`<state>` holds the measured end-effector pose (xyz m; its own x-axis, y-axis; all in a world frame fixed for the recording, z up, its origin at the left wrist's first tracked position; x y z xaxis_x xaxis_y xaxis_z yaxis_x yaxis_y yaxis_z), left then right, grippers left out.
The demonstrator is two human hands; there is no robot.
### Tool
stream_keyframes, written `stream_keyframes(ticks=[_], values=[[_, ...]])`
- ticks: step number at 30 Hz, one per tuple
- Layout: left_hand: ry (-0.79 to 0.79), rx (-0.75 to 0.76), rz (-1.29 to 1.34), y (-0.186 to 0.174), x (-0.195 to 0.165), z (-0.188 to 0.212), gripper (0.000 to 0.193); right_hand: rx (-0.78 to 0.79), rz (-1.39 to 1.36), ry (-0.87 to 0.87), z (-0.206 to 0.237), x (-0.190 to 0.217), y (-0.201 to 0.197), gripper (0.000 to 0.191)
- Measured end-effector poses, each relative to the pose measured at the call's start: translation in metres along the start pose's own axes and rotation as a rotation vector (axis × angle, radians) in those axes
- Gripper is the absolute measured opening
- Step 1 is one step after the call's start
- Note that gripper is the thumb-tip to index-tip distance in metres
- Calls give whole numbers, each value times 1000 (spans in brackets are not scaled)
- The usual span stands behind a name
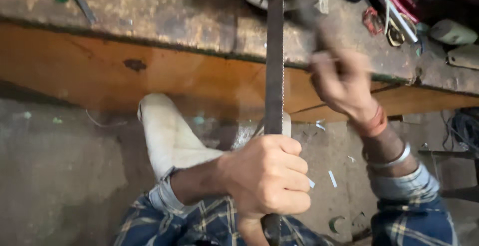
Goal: The person sits on the floor and uses a metal file to smooth a long flat metal bar held vertically. They repeatedly stroke the file along the bar's length, occasionally adjusting grip and position, while a motor housing rests on the workbench above.
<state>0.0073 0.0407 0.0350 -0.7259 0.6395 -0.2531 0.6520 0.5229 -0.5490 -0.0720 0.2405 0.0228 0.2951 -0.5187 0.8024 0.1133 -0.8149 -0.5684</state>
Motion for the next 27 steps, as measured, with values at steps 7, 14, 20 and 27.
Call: stream_keyframes(ticks=[7,14,20,27], values=[[-6,27,1,10,-11,6,60,-117,18,-119,4,-17,2,51],[84,53,-17,31,-31,11,44,-155,-355,97,18,-34,46,48],[169,374,-159,88,-54,6,31,-274,-1246,-145,41,6,136,58],[137,284,-209,77,-49,13,23,-375,-1349,-263,29,2,142,28]])
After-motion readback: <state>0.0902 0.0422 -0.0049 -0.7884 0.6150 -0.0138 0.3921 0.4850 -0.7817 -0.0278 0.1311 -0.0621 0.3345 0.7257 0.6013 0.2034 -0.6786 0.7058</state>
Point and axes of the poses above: each hand's wrist, its own z-axis away from the middle knuckle, its own y-axis out of the palm, x = y × z, the point moved 7 cm from there along -z, towards the middle knuckle, and after that the axes turned 12 degrees about x, right-handed, at the moved point
